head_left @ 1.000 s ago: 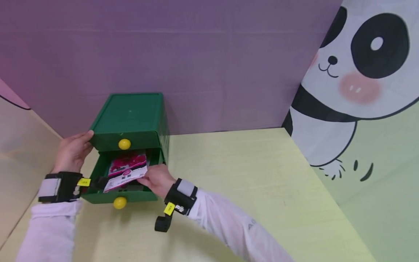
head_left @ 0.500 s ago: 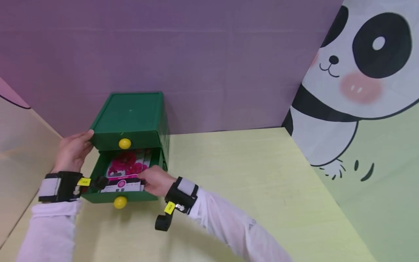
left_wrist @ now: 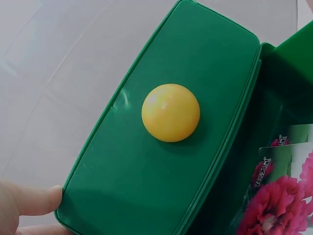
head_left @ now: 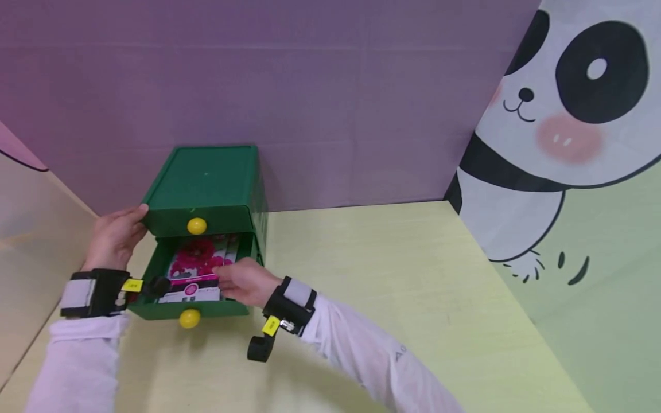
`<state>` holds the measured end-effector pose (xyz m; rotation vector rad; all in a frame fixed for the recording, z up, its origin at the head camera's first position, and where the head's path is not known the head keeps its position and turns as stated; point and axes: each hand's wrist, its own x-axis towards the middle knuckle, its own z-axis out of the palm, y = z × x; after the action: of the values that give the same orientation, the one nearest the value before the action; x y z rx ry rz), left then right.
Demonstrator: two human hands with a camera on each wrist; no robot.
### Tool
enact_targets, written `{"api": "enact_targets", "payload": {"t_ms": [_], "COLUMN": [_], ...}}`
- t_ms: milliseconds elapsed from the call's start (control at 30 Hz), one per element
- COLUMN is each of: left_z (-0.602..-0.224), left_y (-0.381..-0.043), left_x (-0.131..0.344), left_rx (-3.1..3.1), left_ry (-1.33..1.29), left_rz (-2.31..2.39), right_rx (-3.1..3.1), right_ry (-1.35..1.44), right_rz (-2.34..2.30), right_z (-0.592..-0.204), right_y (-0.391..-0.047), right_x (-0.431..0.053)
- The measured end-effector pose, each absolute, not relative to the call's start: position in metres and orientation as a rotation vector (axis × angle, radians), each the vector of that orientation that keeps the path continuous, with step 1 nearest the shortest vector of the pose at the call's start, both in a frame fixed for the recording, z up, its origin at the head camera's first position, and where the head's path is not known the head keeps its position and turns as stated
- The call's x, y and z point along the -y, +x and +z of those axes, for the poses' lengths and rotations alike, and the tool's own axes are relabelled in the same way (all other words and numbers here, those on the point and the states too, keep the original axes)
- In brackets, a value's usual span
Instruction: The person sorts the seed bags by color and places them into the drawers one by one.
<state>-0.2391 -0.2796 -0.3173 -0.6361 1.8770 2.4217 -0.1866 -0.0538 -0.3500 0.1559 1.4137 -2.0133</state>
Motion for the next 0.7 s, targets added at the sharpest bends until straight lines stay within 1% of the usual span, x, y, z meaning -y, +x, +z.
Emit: {"api": "enact_targets", "payload": {"t_ms": [267, 500, 700], "left_z": [-0.319, -0.317, -0.316], "left_y": [-0.242, -0.241, -0.241], "left_x": [0.282, 0.282, 0.282], "left_rx": [-1.852, -1.894, -1.895], "left_ry": [-0.619, -0.636, -0.624], "left_rz": [2.436, 2.37, 2.366], "right_rx": [-1.406, -1.346, -1.365], "right_ry": [0.002, -0.038, -0.047], "right_rz": [-2.026, -2.066, -2.05], "right_z": [-0.339, -0.336, -0.341], "right_y": [-0.18, -0.166, -0.152], "right_x": [0.045, 0.043, 0.048]}}
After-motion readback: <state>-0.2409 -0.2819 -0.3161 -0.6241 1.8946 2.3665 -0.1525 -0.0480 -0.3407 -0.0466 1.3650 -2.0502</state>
